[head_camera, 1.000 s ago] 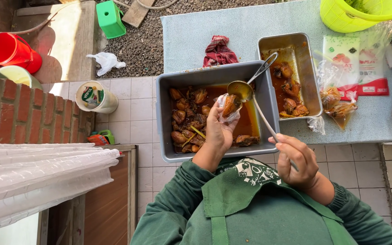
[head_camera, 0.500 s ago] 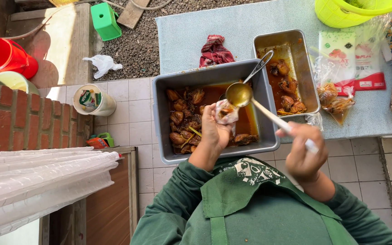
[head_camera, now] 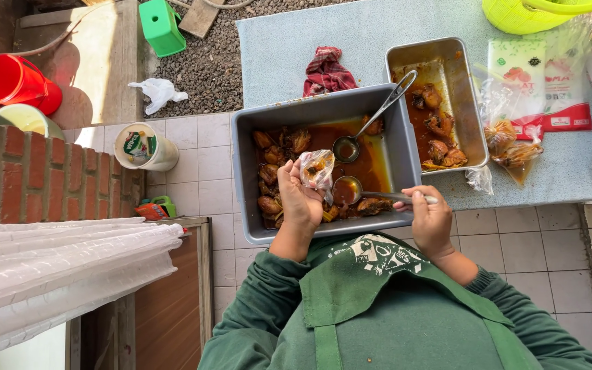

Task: Packing cooked meat and sauce into small plastic bags and organizing them into takeout boxes.

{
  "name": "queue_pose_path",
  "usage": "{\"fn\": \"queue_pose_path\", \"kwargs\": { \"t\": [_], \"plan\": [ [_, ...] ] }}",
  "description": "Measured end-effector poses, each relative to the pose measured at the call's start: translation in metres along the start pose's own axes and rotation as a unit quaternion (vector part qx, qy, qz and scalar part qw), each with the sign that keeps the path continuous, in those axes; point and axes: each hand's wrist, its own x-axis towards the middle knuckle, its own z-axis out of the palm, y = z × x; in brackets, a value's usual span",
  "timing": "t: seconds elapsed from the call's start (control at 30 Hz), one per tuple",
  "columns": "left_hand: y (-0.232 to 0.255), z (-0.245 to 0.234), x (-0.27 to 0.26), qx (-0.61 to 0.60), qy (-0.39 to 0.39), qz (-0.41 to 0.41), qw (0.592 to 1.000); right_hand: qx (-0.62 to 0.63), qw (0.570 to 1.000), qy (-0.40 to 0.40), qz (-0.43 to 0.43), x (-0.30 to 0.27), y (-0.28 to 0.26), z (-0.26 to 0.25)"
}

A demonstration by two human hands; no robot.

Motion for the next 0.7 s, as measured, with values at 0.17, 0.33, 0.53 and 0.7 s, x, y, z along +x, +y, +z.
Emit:
{"fn": "queue_pose_path", "kwargs": {
  "t": [0.17,0.33,0.53,0.7],
  "plan": [
    [0.0,0.0,-0.004,0.027,0.003,-0.011,1.0,0.084,0.996,0.023,-0.009,0.009,-0.029,-0.019],
    [-0.014,0.004,0.002,0.052,-0.004,-0.028,0.998,0.058,0.987,0.058,-0.138,0.018,-0.09,-0.038],
    [-0.024,0.028,0.002,0.045,-0.032,-0.076,0.996,0.009,0.969,0.102,-0.225,0.02,-0.121,-0.039],
    [-0.021,0.041,-0.005,0.018,-0.061,-0.104,0.993,-0.073,0.932,0.099,-0.34,0.015,-0.125,-0.034]
  ]
}}
